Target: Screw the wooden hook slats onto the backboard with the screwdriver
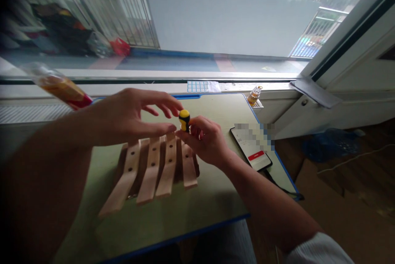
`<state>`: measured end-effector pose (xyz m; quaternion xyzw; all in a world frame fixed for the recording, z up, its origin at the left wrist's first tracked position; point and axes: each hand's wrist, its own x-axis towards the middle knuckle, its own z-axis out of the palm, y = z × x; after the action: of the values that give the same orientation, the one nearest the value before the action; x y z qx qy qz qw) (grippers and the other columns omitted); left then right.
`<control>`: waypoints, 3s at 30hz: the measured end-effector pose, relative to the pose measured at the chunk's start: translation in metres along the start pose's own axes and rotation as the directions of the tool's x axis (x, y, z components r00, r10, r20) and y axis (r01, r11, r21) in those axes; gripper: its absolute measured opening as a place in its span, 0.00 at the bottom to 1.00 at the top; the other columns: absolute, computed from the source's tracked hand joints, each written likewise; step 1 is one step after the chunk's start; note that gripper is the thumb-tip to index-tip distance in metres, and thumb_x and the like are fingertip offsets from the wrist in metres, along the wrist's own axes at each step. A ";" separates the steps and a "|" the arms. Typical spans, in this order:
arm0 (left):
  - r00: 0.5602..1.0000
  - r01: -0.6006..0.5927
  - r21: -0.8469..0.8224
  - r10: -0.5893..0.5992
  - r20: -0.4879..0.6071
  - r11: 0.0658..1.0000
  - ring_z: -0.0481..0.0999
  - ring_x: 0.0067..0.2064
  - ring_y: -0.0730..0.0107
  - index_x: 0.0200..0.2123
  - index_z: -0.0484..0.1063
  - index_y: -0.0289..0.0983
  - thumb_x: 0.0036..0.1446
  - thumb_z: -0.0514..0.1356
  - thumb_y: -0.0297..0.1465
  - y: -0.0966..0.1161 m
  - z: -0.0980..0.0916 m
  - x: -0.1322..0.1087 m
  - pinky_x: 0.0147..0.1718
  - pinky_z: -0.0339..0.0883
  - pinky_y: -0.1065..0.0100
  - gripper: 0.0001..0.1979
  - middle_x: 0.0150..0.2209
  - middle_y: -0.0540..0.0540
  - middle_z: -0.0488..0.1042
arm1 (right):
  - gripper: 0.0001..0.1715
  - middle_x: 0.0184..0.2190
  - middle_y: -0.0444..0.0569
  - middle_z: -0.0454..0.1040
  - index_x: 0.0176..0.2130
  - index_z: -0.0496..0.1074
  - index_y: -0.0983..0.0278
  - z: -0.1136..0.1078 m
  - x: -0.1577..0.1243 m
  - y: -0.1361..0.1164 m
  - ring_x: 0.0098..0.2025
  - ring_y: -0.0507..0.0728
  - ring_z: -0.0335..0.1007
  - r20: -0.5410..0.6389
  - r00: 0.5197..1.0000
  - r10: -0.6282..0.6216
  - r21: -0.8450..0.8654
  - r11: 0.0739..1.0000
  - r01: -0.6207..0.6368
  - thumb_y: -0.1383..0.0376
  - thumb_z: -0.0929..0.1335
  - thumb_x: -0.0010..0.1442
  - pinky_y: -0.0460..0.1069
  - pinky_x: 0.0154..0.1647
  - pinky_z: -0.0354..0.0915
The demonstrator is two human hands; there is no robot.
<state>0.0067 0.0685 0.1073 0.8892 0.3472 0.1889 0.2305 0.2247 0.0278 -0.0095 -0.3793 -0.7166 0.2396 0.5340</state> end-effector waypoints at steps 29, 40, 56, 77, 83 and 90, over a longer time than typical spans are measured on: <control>0.995 -0.003 -0.209 -0.018 -0.100 0.978 0.83 0.49 0.58 0.52 0.85 0.41 0.64 0.65 0.44 -0.003 0.011 0.012 0.47 0.79 0.60 0.19 0.51 0.41 0.85 | 0.18 0.33 0.43 0.76 0.56 0.75 0.60 -0.004 -0.001 0.002 0.24 0.50 0.63 0.106 0.989 0.100 0.252 0.960 -0.124 0.59 0.74 0.68 0.49 0.24 0.62; 0.953 0.218 -0.008 -0.211 0.218 0.976 0.84 0.49 0.57 0.56 0.82 0.42 0.61 0.65 0.47 -0.030 0.024 0.000 0.46 0.74 0.63 0.25 0.50 0.42 0.86 | 0.24 0.43 0.46 0.77 0.56 0.71 0.60 -0.018 0.020 0.001 0.28 0.49 0.68 0.179 0.972 0.151 0.272 0.942 -0.197 0.59 0.76 0.63 0.48 0.25 0.67; 0.947 0.284 0.512 -0.322 -0.016 0.810 0.81 0.40 0.53 0.41 0.83 0.47 0.63 0.58 0.40 -0.021 0.053 -0.021 0.36 0.63 0.60 0.13 0.40 0.43 0.85 | 0.25 0.42 0.51 0.82 0.56 0.77 0.65 -0.046 0.080 -0.081 0.38 0.55 0.73 0.561 0.789 0.250 -0.488 0.870 0.072 0.75 0.67 0.60 0.49 0.39 0.64; 0.944 0.221 0.374 -0.293 0.149 0.901 0.82 0.45 0.54 0.44 0.79 0.45 0.61 0.58 0.34 -0.050 0.044 -0.003 0.40 0.67 0.61 0.12 0.47 0.42 0.85 | 0.14 0.42 0.56 0.81 0.46 0.77 0.66 -0.033 0.093 -0.073 0.37 0.57 0.68 0.605 0.763 0.225 -0.557 0.805 0.204 0.71 0.69 0.59 0.51 0.37 0.58; 0.939 0.218 0.381 -0.299 0.168 0.898 0.82 0.43 0.53 0.45 0.78 0.45 0.60 0.58 0.32 -0.048 0.043 -0.004 0.37 0.65 0.61 0.12 0.47 0.42 0.85 | 0.21 0.39 0.53 0.82 0.50 0.78 0.65 -0.036 0.095 -0.074 0.39 0.58 0.71 0.622 0.765 0.165 -0.534 0.804 0.261 0.74 0.68 0.57 0.51 0.39 0.59; 0.939 0.217 0.382 -0.299 0.172 0.898 0.83 0.50 0.50 0.55 0.77 0.49 0.65 0.57 0.35 -0.047 0.043 -0.005 0.42 0.67 0.59 0.17 0.53 0.42 0.85 | 0.12 0.37 0.57 0.81 0.45 0.80 0.65 -0.024 0.092 -0.076 0.36 0.60 0.70 0.497 0.834 0.241 -0.685 0.699 0.206 0.65 0.68 0.64 0.54 0.36 0.54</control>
<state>-0.0001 0.0838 0.0455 0.8775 0.4626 -0.0121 0.1261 0.2124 0.0542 0.1083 -0.4773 -0.8704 0.0463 0.1113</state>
